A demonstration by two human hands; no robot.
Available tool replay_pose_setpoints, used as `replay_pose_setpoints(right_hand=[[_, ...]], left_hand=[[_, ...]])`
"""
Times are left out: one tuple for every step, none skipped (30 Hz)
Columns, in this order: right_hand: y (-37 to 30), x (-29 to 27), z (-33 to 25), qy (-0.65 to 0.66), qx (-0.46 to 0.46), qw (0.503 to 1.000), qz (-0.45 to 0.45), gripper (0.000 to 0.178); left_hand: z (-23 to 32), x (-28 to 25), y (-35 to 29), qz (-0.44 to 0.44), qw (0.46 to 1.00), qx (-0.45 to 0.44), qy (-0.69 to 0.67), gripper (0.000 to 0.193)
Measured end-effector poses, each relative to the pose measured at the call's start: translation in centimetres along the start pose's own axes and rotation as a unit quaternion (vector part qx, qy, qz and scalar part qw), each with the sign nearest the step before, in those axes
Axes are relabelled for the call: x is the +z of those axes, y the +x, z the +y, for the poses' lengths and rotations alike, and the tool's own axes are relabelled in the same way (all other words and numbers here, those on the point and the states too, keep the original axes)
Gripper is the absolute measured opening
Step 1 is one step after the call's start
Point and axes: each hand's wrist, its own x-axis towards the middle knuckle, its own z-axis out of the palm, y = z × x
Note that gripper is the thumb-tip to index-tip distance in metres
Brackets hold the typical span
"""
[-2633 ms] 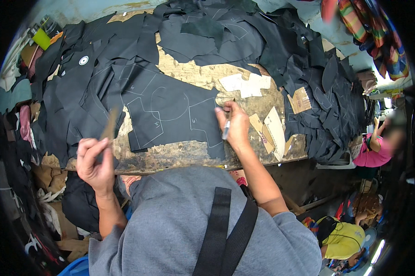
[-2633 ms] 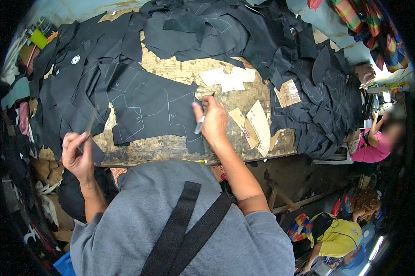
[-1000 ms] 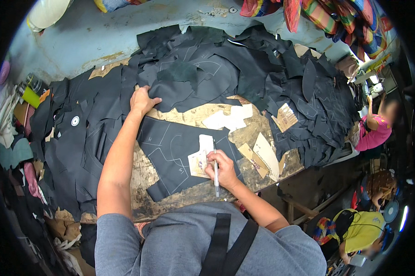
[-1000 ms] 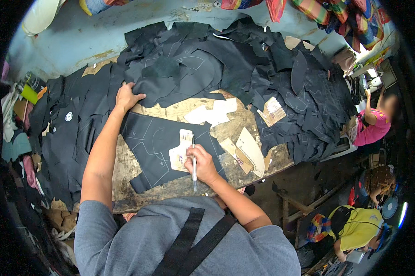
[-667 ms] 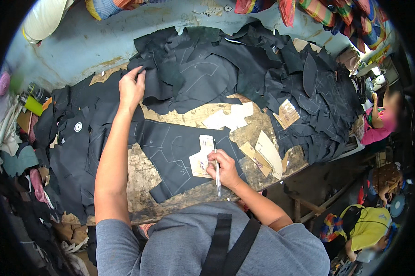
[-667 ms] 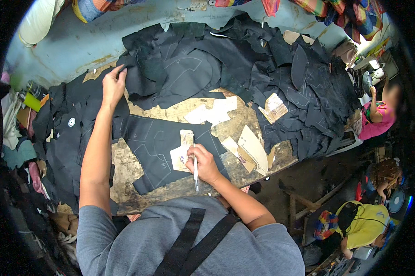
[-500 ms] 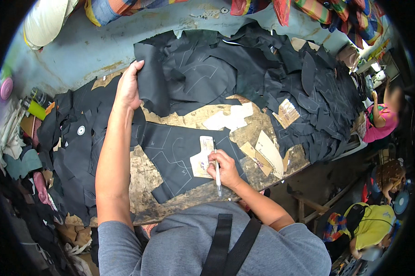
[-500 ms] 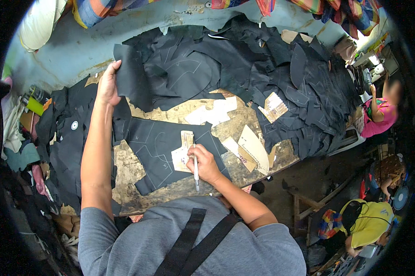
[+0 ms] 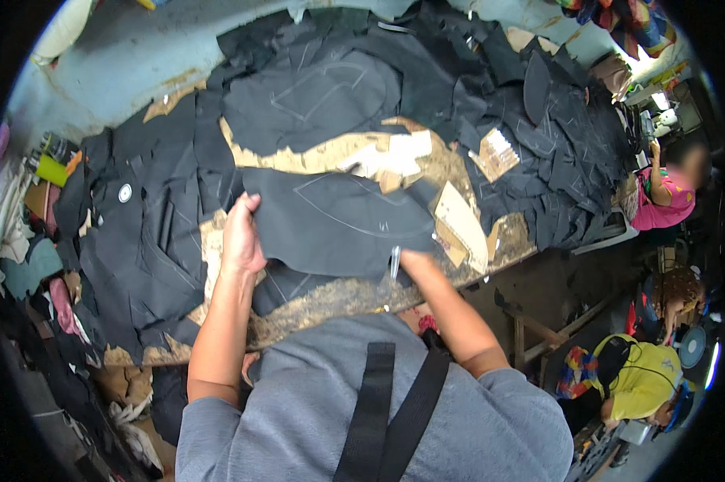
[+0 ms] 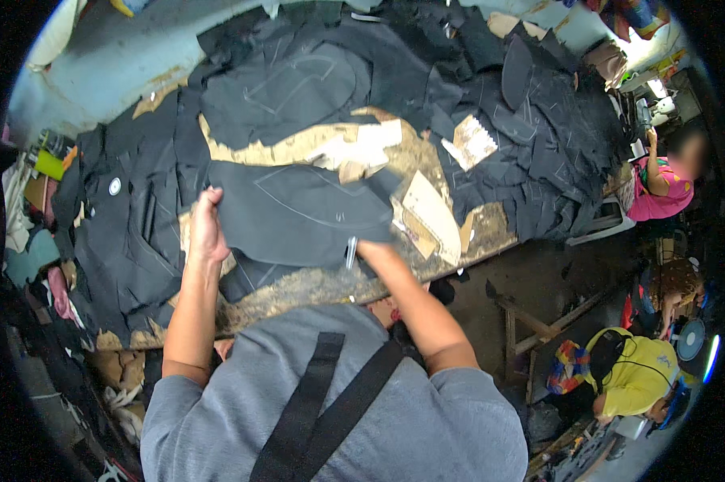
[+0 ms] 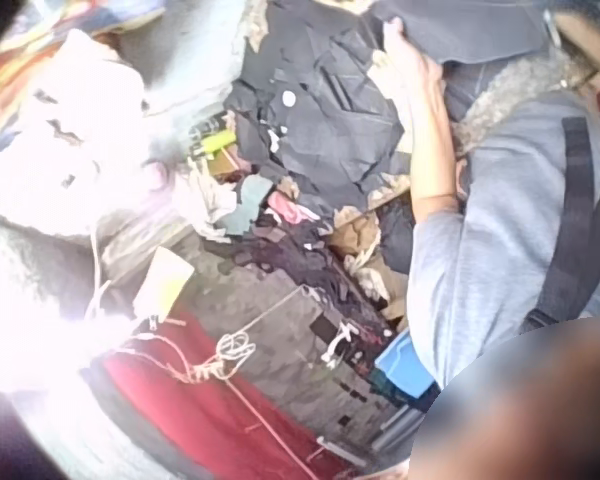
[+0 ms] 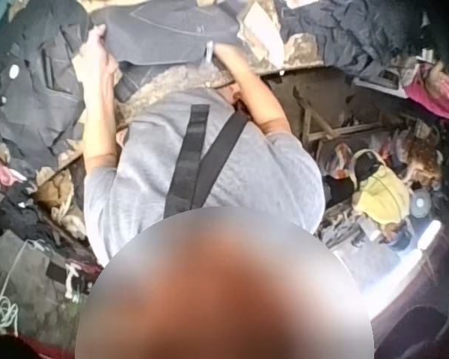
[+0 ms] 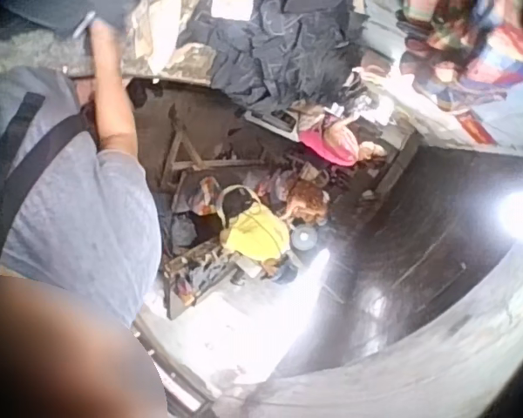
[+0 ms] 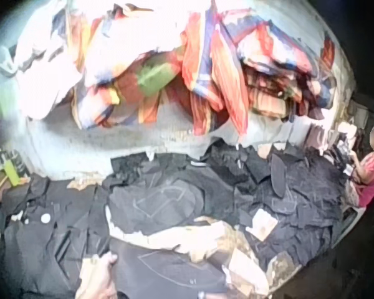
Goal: The person uses a small cardboard template and a white marker to trace outlines onto black fabric pieces on a worktable. They repeatedly reposition the template, trace edges, and move marked pieces aside while continuing the process.
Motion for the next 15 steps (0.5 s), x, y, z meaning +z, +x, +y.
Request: replay_pose_setpoints(right_hand=[[1.3,-0.7,1.2,0.070,0.045,0.996,0.016,0.032],[2.7,-1.5,2.2,0.142,0.088,0.985,0.038,0.030],[3.1,-2.4,2.7,0.173,0.122,0.975,0.072,0.028],[3.6,-3.3,3.1,0.176,0.073,0.976,0.102,0.026],[4.0,-5.7,3.4,0.009,-0.062,0.996,0.063,0.025],[4.5,-6.7,3.4,0.022,-0.036,0.995,0.094,0.026],[5.1,-7.7,3.1,0.025,-0.032,0.992,0.118,0.028],[5.4,-8.6,2.6,0.059,-0.024,0.986,0.155,0.029],[5.8,-9.3,2.1,0.088,-0.030,0.977,0.193,0.030],[5.9,-10.0,1.4,0.120,0.008,0.973,0.195,0.033],[5.8,-10.7,0.7,0.148,0.065,0.966,0.202,0.036],[5.6,-11.3,0.0,0.145,0.085,0.970,0.177,0.046],[5.6,-11.5,-0.7,0.171,0.069,0.969,0.165,0.049],[5.5,-11.5,-1.2,0.193,0.077,0.965,0.159,0.052],[5.3,-11.3,-1.8,0.214,0.084,0.961,0.154,0.055]], left_hand=[[-1.6,-1.3,-1.0,0.085,0.995,0.014,0.043,0.011],[-2.4,-2.6,-2.3,0.055,0.994,-0.010,0.094,0.006],[-3.0,-3.8,-3.5,0.037,0.989,-0.049,0.136,0.002],[-3.9,-4.5,-4.1,0.082,0.982,-0.038,0.165,0.004],[-4.2,-5.2,-4.7,0.081,0.981,-0.032,0.176,0.005],[-4.3,-5.7,-5.2,0.078,0.979,-0.023,0.186,0.005],[-4.5,-6.1,-5.6,0.075,0.977,-0.014,0.198,0.006],[-4.5,-6.3,-5.9,0.083,0.972,-0.011,0.220,0.009],[-4.4,-6.3,-6.1,0.101,0.971,-0.016,0.218,0.009],[-4.3,-6.3,-6.3,0.111,0.969,-0.016,0.219,0.008],[-4.3,-6.2,-6.5,0.126,0.966,-0.021,0.226,0.008],[-4.2,-6.0,-6.6,0.123,0.966,-0.010,0.227,0.003],[-4.2,-5.8,-6.8,0.124,0.965,-0.004,0.233,0.009],[-4.2,-5.5,-7.0,0.161,0.953,-0.010,0.256,0.016],[-4.3,-5.2,-7.3,0.143,0.955,0.032,0.259,0.027]])
